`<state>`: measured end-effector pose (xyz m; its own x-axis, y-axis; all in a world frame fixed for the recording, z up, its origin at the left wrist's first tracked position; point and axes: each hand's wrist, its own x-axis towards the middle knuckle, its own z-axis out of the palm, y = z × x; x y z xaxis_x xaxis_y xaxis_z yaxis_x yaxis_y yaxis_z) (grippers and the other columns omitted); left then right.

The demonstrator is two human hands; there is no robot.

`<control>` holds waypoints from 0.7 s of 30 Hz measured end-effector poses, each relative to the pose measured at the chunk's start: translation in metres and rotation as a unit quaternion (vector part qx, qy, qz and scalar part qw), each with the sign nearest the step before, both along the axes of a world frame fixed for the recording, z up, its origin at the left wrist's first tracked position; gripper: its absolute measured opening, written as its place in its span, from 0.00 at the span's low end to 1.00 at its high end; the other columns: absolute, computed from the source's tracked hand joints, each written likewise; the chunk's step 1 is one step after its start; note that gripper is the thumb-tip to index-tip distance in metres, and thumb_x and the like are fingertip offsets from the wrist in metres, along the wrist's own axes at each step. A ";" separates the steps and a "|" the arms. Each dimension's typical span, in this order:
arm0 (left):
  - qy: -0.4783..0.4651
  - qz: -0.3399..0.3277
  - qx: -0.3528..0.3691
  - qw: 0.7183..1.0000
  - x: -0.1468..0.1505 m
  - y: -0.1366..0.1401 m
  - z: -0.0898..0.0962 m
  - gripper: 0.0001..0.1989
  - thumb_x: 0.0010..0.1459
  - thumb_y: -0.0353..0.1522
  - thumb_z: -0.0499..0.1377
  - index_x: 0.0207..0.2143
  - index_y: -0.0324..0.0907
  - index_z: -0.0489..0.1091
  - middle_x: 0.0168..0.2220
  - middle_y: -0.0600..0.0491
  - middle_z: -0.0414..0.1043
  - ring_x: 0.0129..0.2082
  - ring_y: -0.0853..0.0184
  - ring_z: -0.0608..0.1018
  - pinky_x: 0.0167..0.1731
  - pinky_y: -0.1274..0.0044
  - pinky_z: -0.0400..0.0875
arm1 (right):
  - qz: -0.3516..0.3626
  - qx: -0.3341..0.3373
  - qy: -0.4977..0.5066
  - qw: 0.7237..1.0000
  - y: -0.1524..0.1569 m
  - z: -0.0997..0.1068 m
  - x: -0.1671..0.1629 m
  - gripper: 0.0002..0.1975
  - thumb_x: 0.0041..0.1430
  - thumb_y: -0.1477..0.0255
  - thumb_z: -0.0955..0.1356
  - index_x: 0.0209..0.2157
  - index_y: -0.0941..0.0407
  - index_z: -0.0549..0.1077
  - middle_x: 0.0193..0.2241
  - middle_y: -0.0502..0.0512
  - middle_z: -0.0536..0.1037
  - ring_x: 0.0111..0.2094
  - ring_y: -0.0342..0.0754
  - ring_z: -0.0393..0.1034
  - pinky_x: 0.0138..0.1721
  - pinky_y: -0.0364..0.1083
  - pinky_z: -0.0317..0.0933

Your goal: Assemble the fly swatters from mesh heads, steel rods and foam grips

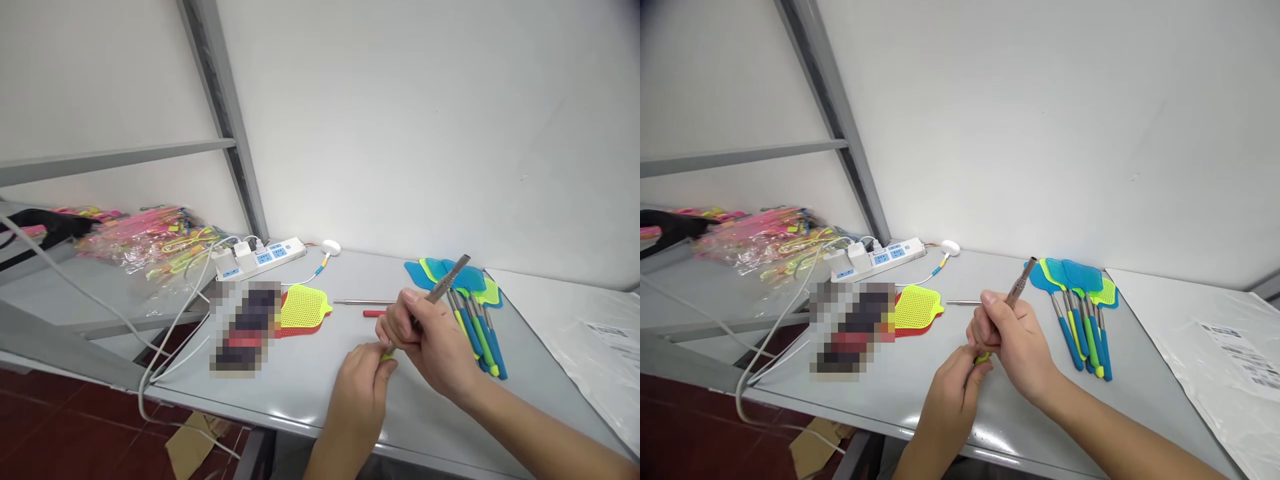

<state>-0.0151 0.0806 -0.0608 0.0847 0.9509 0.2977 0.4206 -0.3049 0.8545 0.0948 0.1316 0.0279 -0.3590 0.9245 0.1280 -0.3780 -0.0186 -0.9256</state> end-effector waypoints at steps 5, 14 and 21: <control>-0.003 -0.013 -0.016 1.000 -0.001 -0.002 0.001 0.11 0.66 0.29 0.48 0.44 0.44 0.69 0.37 0.52 0.73 0.38 0.65 0.73 0.38 0.74 0.67 | -0.010 -0.006 -0.004 1.000 0.003 -0.003 0.004 0.23 0.65 0.60 0.62 0.18 0.54 0.61 0.14 0.41 0.49 0.18 0.40 0.44 0.31 0.47 0.57; -0.019 -0.013 0.006 1.000 -0.003 -0.003 0.005 0.11 0.68 0.33 0.47 0.39 0.43 0.69 0.30 0.54 0.69 0.29 0.68 0.69 0.30 0.78 0.64 | -0.039 0.018 0.000 0.999 -0.005 0.002 0.010 0.20 0.65 0.61 0.62 0.22 0.54 0.67 0.17 0.45 0.60 0.20 0.42 0.54 0.40 0.50 0.59; -0.023 -0.011 0.023 0.999 -0.010 -0.005 0.003 0.13 0.69 0.35 0.46 0.40 0.43 0.69 0.28 0.54 0.67 0.28 0.67 0.68 0.30 0.78 0.62 | -0.090 -0.051 0.086 0.991 -0.005 0.001 0.002 0.20 0.66 0.60 0.61 0.21 0.54 0.63 0.16 0.43 0.54 0.19 0.41 0.49 0.35 0.48 0.60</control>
<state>-0.0249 0.0756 -0.0581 0.0913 0.9341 0.3451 0.3742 -0.3534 0.8574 0.0967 0.1270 0.0293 -0.1677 0.9829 0.0760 -0.5360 -0.0262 -0.8438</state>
